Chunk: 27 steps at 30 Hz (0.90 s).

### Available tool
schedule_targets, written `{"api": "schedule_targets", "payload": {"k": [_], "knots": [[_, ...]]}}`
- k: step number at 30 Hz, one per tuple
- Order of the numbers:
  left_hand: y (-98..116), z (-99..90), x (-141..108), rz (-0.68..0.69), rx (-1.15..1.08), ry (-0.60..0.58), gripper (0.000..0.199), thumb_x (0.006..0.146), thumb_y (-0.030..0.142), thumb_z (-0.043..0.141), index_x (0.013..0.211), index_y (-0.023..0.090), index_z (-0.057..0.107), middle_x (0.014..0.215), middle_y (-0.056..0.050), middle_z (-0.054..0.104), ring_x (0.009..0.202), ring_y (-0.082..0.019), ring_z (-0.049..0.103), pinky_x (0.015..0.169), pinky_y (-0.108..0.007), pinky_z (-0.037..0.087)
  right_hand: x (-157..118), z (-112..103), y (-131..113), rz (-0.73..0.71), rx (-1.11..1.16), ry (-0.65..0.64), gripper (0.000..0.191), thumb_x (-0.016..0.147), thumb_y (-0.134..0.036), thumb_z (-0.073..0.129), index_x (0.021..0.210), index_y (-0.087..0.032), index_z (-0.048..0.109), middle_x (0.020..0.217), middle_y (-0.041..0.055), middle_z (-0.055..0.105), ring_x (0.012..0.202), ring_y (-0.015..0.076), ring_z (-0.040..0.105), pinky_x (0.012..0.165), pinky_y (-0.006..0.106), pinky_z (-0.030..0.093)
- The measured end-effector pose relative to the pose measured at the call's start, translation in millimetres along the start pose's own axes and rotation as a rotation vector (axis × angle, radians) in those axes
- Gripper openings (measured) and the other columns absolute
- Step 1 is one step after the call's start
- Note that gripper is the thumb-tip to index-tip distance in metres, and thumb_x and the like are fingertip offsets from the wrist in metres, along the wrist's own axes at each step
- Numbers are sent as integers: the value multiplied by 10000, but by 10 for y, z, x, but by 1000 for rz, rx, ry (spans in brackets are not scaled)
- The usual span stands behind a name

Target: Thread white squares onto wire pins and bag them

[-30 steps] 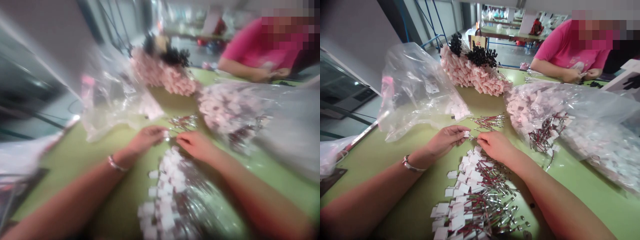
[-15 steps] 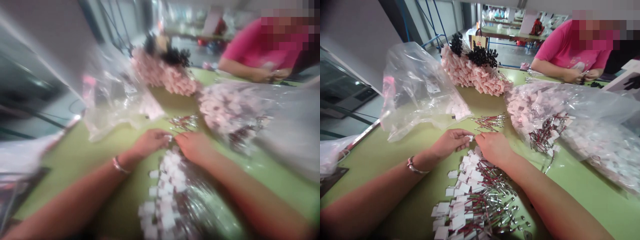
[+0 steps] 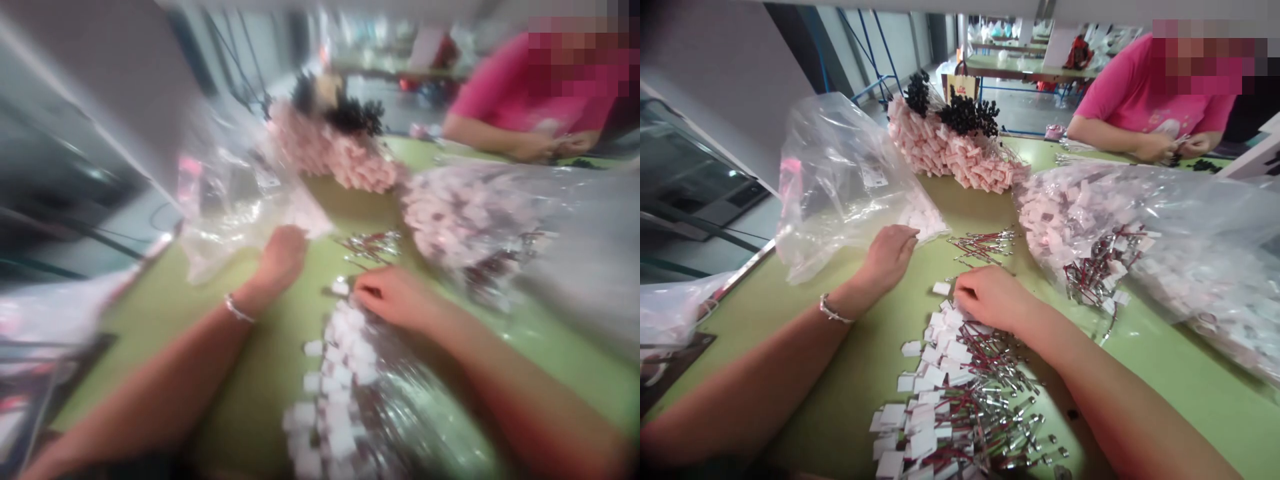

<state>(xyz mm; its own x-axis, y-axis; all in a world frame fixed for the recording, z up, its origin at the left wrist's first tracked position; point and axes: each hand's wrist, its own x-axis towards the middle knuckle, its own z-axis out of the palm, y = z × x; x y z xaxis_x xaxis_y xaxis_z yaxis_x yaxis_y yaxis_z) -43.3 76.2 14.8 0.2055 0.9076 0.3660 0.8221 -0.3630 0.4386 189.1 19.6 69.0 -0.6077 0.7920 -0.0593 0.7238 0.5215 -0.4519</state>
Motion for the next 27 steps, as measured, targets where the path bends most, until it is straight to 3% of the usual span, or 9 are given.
{"api": "schedule_targets", "payload": {"k": [2, 4, 6, 9, 14, 20, 24, 27], "knots": [[-162, 99, 30, 72, 116, -49, 348, 932, 240, 381, 1066, 91, 665, 1093, -171, 654, 1066, -290, 556, 998, -478, 411, 6, -48, 26, -63, 143, -83, 237, 863, -197, 525, 659, -204, 647, 723, -6, 657, 675, 119, 550, 628, 258, 377], [-257, 196, 8, 130, 171, -93, 353, 930, 222, 377, 1097, 86, 657, 1172, -178, 630, 1141, -294, 528, 1042, -469, 388, 31, -54, 105, -24, 175, -7, 249, 879, -197, 506, 684, -204, 660, 772, 8, 662, 718, 124, 569, 675, 267, 407], [-286, 257, -38, 146, 199, -108, 371, 930, 197, 361, 1155, 83, 633, 1257, -175, 593, 1207, -290, 496, 1072, -459, 368, 69, -11, 218, 60, 96, 125, 228, 884, -196, 495, 754, -199, 682, 833, 35, 660, 749, 138, 581, 707, 287, 423], [-276, 259, -78, 122, 195, -120, 391, 906, 139, 351, 1191, 92, 614, 1297, -162, 573, 1238, -281, 483, 1080, -447, 366, 122, 109, 357, 98, -87, 166, 189, 870, -199, 517, 931, -199, 696, 960, 71, 641, 783, 164, 587, 712, 314, 432], [-268, 153, 16, 41, 58, -44, 289, 870, 152, 399, 958, 140, 675, 1026, -129, 656, 1027, -256, 586, 955, -417, 459, 176, 233, 384, 243, -264, 262, 182, 878, -247, 533, 991, -173, 656, 1046, 102, 610, 768, 184, 578, 648, 328, 416], [-219, 107, 93, -123, -16, -48, 95, 774, 192, 547, 773, 163, 637, 860, -85, 641, 850, -236, 588, 806, -369, 483, 211, 230, 332, 249, -282, 174, 168, 890, -218, 505, 815, -170, 648, 966, 98, 645, 716, 174, 574, 624, 325, 388], [-203, 105, 63, -111, -47, -77, 104, 760, 162, 540, 775, 179, 641, 783, -50, 643, 772, -205, 579, 765, -336, 471, 167, 190, 339, 251, -238, 224, 169, 901, -231, 481, 857, -182, 637, 871, 76, 674, 701, 179, 580, 606, 310, 371], [-185, 90, 17, -204, -132, -42, 210, 733, 165, 568, 919, 171, 666, 793, -37, 646, 726, -181, 575, 718, -307, 475, 128, 156, 329, 259, -168, 262, 161, 896, -260, 482, 887, -196, 630, 765, 49, 678, 645, 170, 571, 580, 297, 362]]}}
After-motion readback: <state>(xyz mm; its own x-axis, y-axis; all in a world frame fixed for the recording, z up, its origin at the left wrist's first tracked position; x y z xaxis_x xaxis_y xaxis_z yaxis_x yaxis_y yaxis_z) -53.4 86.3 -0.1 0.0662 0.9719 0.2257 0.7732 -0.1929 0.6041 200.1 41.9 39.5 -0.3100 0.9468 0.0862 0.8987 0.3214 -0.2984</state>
